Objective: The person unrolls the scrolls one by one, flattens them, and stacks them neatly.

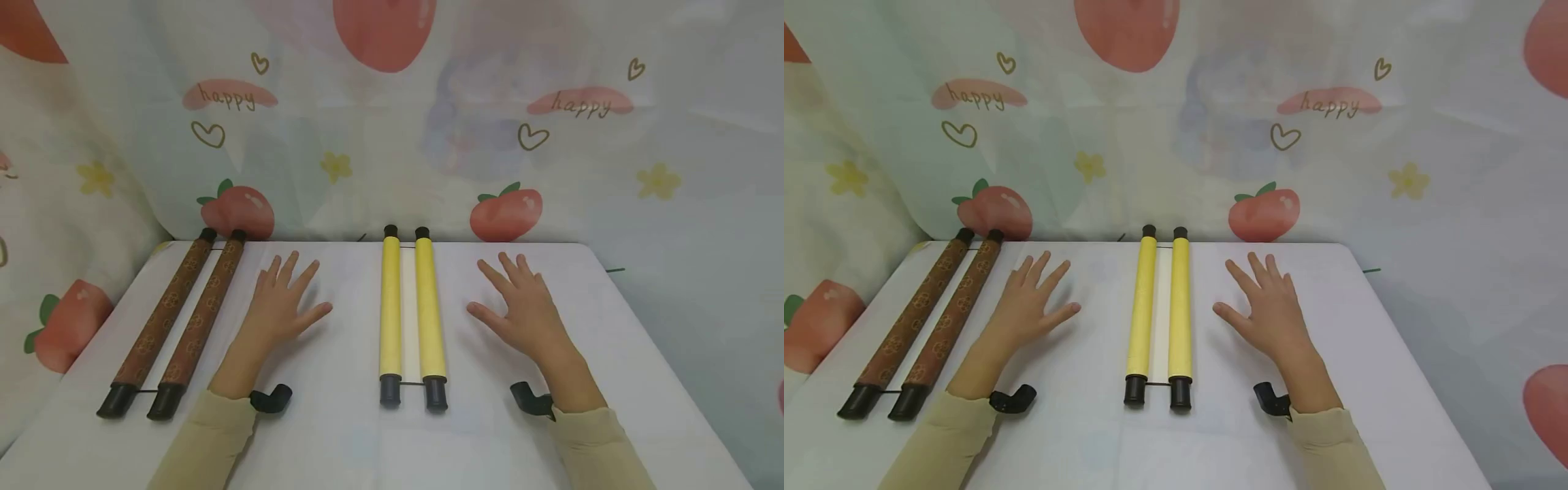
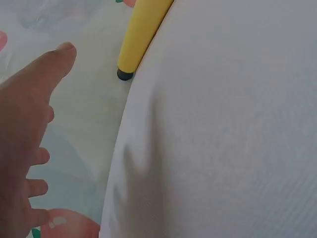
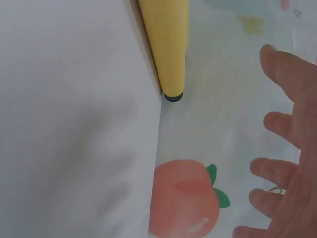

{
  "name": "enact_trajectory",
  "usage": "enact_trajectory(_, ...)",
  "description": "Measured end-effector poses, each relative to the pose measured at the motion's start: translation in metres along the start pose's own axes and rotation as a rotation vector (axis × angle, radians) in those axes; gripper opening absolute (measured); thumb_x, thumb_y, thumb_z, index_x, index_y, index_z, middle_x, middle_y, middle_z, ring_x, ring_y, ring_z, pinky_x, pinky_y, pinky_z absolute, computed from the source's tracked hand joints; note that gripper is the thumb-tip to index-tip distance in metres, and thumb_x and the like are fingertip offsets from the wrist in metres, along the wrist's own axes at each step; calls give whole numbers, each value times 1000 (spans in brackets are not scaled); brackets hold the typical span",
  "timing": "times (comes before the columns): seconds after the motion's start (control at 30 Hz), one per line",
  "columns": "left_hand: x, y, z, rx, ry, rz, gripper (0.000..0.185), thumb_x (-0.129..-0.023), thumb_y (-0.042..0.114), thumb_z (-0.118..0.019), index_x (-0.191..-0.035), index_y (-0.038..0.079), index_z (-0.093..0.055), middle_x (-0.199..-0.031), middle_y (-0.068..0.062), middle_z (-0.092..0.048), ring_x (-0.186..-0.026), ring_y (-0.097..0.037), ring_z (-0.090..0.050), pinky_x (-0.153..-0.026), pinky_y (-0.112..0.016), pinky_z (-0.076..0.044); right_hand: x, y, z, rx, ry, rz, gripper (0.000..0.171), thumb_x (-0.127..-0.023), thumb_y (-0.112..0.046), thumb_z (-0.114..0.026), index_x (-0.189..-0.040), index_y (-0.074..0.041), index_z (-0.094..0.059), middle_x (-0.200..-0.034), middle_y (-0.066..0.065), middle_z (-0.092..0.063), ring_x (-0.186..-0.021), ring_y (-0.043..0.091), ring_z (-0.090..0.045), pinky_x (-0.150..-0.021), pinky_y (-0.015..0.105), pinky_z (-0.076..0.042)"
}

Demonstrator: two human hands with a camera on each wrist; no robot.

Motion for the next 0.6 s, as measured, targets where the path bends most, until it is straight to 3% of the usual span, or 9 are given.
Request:
enact_trajectory(0.13,5,34,3,-11,28,-169,78,-89,57,-65,-153,20,-40,-160,-21,-28,-145,-51,-25,-109,-70,-29,5,-27,-13,-80,-62,125,64,-92,-44,-69,-149,-24,-48,-158,14,-38,-149,40,-24,-113,64,-28)
enact_trajectory(0.33,18,94,-3,62,-43,-454,68,-95,59,-57,-153,28,-40,-162,-10,-30,-146,-42,-30,-112,-60,-33,12,-73,-30,-172,-202,315,54,-91,-43,-70,-141,-27,-58,-155,7,-44,-144,31,-39,-107,54,-43)
enact_trajectory(0.43,18,114,-2,103,-76,-532,65,-95,58,-58,-152,31,-42,-162,-6,-31,-147,-38,-31,-114,-56,-33,12,-88,-32,-141,-228,388,52,-93,-44,-68,-141,-29,-58,-154,4,-45,-142,28,-42,-106,52,-44)
enact_trajectory(0.6,18,134,-4,126,-144,-593,58,-99,57,-50,-152,34,-40,-162,-3,-32,-148,-36,-29,-115,-53,-32,18,-92,-35,-101,-295,406,51,-92,-45,-68,-141,-32,-58,-154,1,-45,-141,25,-44,-106,50,-45)
Point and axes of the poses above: each hand's wrist, its own x-axis away from the middle knuckle, its own z-axis out of the back of the hand, y = z × x, the point moved 9 cm from there along -x, towards the middle knuckle
